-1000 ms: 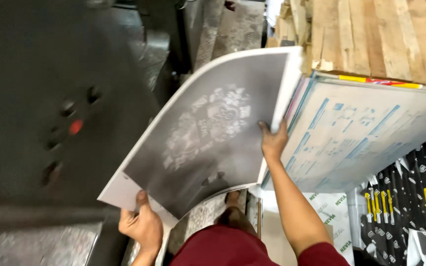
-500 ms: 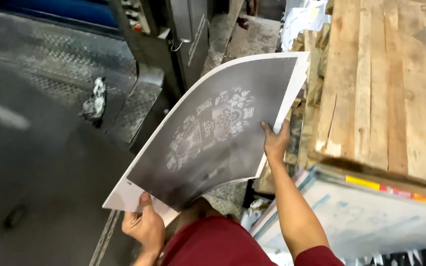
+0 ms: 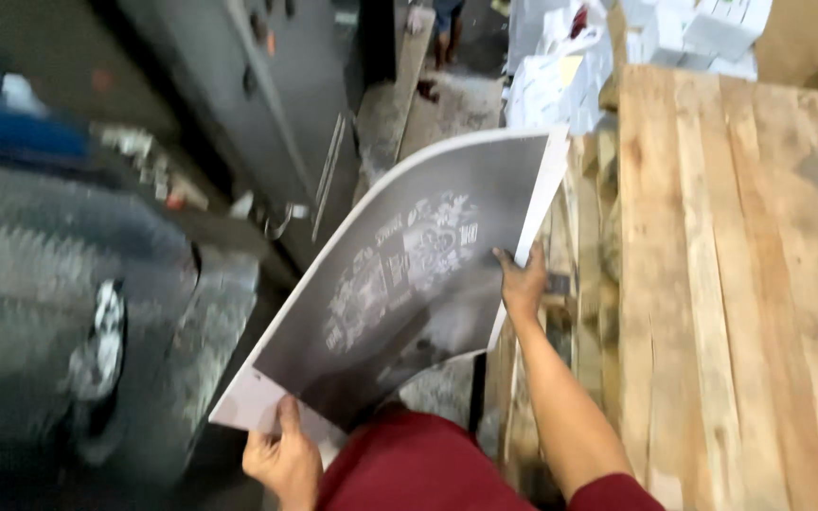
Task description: The recorder walks through a print shop, inspects various printed sheets, and flips through stacks of paper.
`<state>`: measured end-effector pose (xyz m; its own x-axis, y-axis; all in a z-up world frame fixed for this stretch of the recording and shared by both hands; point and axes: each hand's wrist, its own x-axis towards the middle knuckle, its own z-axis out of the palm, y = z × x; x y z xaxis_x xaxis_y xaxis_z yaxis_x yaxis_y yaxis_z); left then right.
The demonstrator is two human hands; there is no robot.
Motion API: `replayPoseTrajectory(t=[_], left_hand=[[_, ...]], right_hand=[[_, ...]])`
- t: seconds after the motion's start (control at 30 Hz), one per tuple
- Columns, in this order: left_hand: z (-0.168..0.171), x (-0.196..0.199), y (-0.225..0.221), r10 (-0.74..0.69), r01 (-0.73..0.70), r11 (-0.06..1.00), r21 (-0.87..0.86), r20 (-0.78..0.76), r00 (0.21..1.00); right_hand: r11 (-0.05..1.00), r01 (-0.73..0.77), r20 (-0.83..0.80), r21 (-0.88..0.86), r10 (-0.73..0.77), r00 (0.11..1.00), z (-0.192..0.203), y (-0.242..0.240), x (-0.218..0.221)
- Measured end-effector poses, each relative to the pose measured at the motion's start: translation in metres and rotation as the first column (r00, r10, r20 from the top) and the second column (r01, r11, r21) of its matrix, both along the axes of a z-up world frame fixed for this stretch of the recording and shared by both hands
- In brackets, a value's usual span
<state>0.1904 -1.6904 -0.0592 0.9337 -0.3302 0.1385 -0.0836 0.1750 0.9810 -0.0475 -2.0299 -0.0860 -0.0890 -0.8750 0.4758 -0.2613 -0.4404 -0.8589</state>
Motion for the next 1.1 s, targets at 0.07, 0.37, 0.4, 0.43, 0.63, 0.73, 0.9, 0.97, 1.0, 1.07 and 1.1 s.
replayPoseTrajectory(t=[0.07,0.37,0.4,0.43,0.63,0.73,0.9,0.97,1.0,1.07,1.1], left_hand=[[0.011,0.015,-0.053,0.018,-0.017,1.0,-0.01,0.067,0.998],[0.006,0.046,-0.239,-0.015,0.007,0.999,0.054,0.157,0.988],[0.003,0.045,-0.26,-0.008,-0.005,0.998,0.066,0.198,0.98],[0.005,0.043,-0.282,-0.005,-0.01,0.997,0.078,0.194,0.981],[0.023,0.034,-0.421,-0.038,0.04,0.998,-0.04,0.041,0.998],[0.052,0.036,-0.491,0.127,-0.128,0.992,0.002,0.137,0.982],[0.061,0.041,-0.567,0.153,-0.161,0.987,0.025,0.202,0.967],[0.059,0.044,-0.605,0.175,-0.184,0.981,0.064,0.127,0.976],[0.057,0.048,-0.623,0.198,-0.202,0.974,0.106,0.051,0.979],[0.046,0.055,-0.661,0.187,-0.19,0.978,0.079,0.048,0.981],[0.04,0.058,-0.682,0.168,-0.17,0.984,0.049,0.042,0.985]], right_hand=[[0.999,0.047,0.005,0.016,-0.047,0.999,0.004,-0.046,0.012],[0.979,0.079,0.052,0.186,-0.09,0.995,-0.021,-0.225,0.03],[0.983,0.038,0.09,0.181,-0.055,0.994,-0.032,-0.249,0.031],[0.981,0.034,0.084,0.192,-0.051,0.995,-0.038,-0.275,0.036],[0.989,0.01,0.085,0.148,-0.023,0.996,-0.058,-0.413,0.06],[0.986,-0.016,0.095,0.165,0.0,0.995,-0.05,-0.484,0.077],[0.985,-0.104,0.081,0.138,0.094,0.992,0.005,-0.571,0.103],[0.993,-0.067,0.037,0.1,0.064,0.997,0.001,-0.611,0.109],[0.998,-0.03,-0.007,0.063,0.03,1.0,-0.002,-0.631,0.114],[0.995,-0.052,0.021,0.081,0.05,0.999,-0.007,-0.672,0.122],[0.993,-0.064,0.046,0.094,0.06,0.997,-0.009,-0.695,0.124]])
